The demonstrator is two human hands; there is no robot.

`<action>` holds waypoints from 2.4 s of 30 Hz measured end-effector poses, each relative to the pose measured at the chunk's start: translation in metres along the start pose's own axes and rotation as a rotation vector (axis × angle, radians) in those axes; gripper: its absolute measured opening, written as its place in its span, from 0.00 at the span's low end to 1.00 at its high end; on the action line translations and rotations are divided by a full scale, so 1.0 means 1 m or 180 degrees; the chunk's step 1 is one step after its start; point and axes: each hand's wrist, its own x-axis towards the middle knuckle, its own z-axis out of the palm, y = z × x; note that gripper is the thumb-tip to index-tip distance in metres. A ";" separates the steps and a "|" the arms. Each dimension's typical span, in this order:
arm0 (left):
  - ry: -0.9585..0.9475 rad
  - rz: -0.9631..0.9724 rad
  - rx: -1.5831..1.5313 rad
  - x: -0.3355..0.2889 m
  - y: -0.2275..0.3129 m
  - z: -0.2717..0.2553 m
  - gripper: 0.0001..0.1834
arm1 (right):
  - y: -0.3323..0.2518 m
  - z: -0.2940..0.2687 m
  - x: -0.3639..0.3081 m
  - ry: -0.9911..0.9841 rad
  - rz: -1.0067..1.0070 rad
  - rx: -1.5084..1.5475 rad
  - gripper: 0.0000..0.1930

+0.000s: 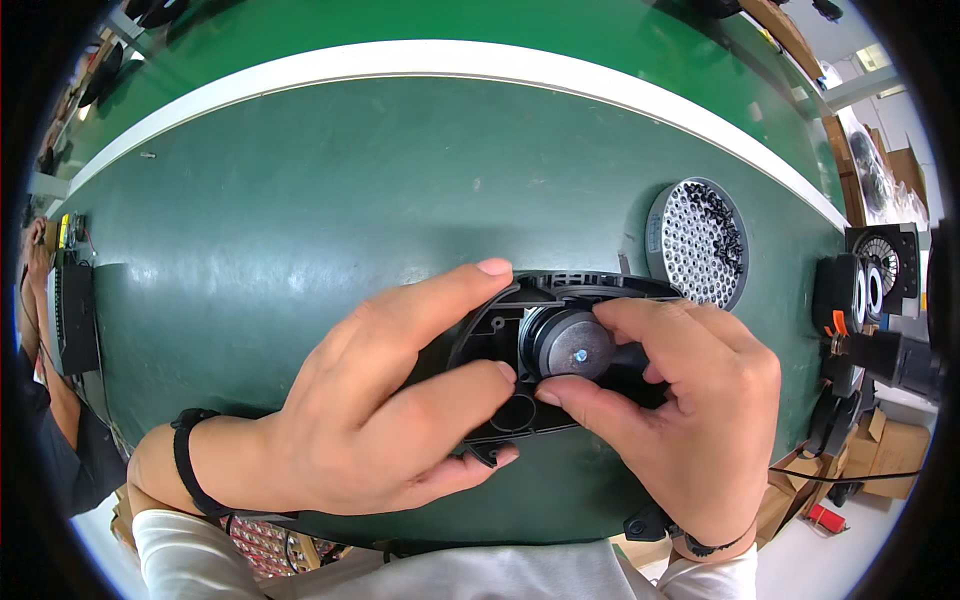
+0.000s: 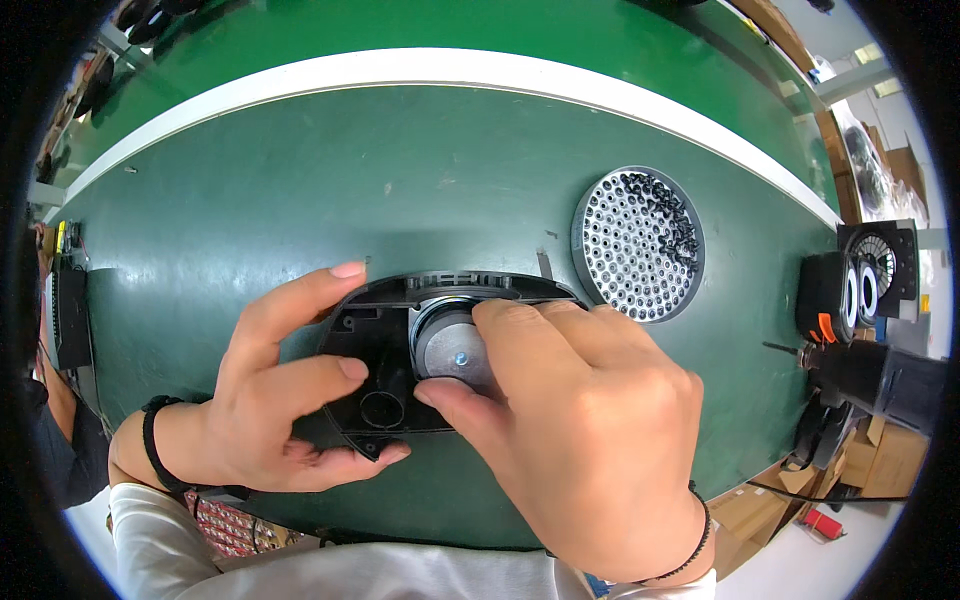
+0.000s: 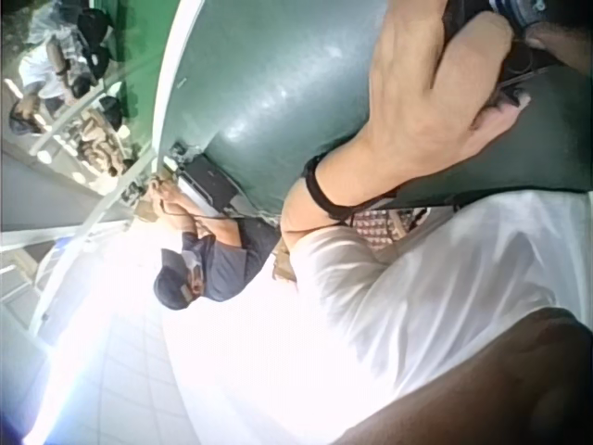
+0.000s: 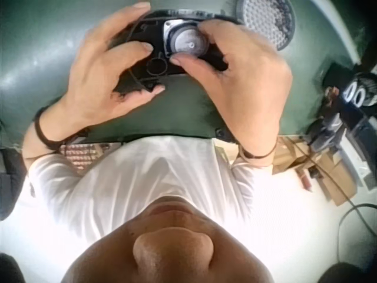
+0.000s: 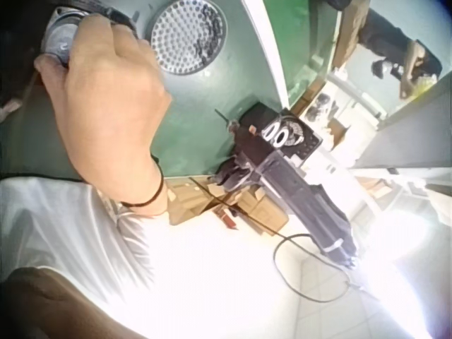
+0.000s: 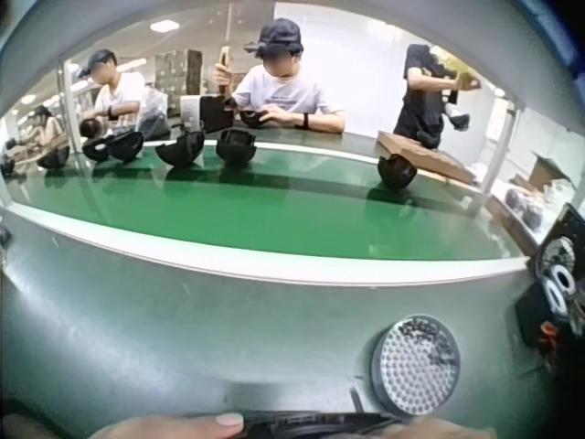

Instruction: Assembling a speaker into a plastic housing component using an electric screwdriver on an assembly line.

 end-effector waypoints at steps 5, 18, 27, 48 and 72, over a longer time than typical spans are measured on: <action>-0.0463 0.0147 0.0623 0.030 0.012 -0.011 0.29 | 0.005 0.003 -0.003 0.0091 -0.0052 -0.0023 0.18; -0.0664 0.0203 0.0336 0.045 0.005 0.004 0.25 | 0.012 -0.006 -0.002 -0.0209 -0.0165 0.0259 0.17; -0.0578 0.0621 0.0669 0.044 -0.001 0.005 0.26 | 0.036 -0.024 -0.014 0.0115 -0.0232 0.0973 0.13; -0.0504 0.0942 0.1472 0.034 0.005 0.012 0.30 | 0.106 -0.093 -0.038 0.3208 -0.1009 0.1445 0.27; -0.0823 0.1202 0.1814 0.032 0.001 0.004 0.26 | 0.104 -0.024 0.006 0.1741 -0.0910 0.3482 0.15</action>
